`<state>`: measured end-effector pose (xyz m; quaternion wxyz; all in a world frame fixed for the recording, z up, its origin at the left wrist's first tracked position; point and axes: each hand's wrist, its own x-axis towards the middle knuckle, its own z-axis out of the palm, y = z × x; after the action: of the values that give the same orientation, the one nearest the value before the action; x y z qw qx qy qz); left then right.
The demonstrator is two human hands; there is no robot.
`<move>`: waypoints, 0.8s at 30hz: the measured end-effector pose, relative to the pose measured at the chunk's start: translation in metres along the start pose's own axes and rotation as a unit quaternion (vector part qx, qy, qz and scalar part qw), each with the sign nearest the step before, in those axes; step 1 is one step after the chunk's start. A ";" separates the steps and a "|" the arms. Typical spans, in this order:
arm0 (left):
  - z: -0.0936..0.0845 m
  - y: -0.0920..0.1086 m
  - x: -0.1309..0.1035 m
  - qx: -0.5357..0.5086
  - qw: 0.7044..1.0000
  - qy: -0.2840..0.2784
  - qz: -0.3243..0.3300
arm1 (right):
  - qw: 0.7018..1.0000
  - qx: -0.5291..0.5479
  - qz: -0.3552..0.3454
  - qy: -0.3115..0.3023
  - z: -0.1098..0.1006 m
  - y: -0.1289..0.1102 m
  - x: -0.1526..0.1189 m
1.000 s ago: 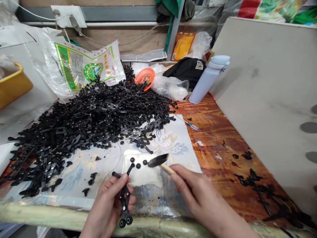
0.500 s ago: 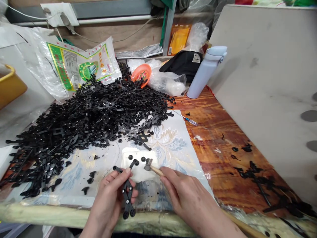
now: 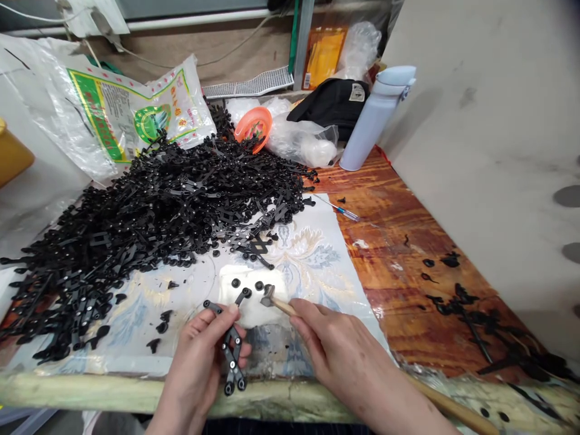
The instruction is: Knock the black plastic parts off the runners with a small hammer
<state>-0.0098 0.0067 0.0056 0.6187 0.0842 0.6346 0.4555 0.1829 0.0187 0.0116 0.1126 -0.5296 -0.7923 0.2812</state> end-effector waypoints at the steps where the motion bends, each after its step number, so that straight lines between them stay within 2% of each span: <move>1: 0.000 0.000 0.000 -0.001 1.000 0.002 0.001 | 1.000 0.003 0.002 -0.002 -0.001 0.000 0.000; 6: -0.001 0.002 0.001 0.000 1.000 -0.001 0.000 | 1.000 0.014 -0.006 0.011 -0.006 0.000 0.002; 13: -0.004 0.003 0.000 -0.009 1.000 -0.011 0.005 | 1.000 0.005 0.000 0.001 0.000 0.000 0.003; 24: 0.002 0.003 -0.002 0.004 1.000 -0.004 0.007 | 1.000 0.028 0.010 -0.011 -0.003 -0.002 0.002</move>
<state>-0.0094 0.0081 0.0093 0.6181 0.0930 0.6332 0.4564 0.1822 0.0205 0.0144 0.1159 -0.5312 -0.7799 0.3100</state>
